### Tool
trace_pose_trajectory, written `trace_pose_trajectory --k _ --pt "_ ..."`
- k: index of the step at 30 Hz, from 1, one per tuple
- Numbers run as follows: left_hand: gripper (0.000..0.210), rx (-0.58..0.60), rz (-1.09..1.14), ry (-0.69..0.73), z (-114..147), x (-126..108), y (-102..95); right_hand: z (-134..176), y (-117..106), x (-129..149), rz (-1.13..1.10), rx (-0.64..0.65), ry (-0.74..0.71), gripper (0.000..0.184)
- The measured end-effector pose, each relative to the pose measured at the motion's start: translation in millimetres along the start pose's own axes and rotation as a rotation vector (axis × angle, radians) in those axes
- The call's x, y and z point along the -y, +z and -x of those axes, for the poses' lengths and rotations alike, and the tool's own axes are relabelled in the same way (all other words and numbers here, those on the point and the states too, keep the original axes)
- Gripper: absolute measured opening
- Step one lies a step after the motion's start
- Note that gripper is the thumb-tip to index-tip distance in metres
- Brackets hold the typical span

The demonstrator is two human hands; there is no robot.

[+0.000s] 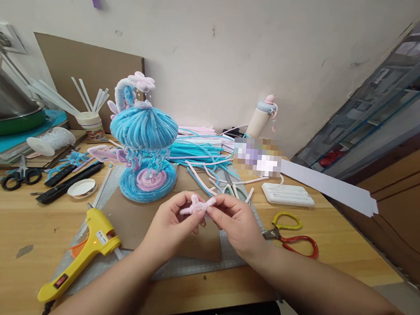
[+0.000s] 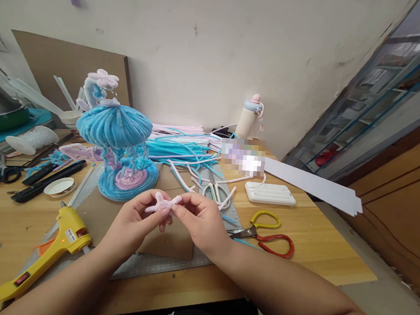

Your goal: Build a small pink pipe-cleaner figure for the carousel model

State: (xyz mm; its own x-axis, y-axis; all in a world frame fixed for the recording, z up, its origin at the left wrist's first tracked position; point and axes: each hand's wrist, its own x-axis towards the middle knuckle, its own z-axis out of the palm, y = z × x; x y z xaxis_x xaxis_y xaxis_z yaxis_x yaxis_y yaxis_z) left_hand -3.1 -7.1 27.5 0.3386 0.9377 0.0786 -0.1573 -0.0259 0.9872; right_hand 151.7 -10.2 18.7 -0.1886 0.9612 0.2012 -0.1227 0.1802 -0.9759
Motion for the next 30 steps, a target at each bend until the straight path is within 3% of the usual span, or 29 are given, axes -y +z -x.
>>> trace_pose_trajectory --k 20,30 --pt "0.017 -0.016 0.173 -0.004 -2.3 5.9 -0.5 -1.4 2.9 3.2 -0.056 -0.029 0.055 0.015" --pt "0.012 -0.027 0.088 -0.03 -2.5 5.4 -1.6 -0.4 3.9 3.2 -0.046 -0.016 0.07 0.013"
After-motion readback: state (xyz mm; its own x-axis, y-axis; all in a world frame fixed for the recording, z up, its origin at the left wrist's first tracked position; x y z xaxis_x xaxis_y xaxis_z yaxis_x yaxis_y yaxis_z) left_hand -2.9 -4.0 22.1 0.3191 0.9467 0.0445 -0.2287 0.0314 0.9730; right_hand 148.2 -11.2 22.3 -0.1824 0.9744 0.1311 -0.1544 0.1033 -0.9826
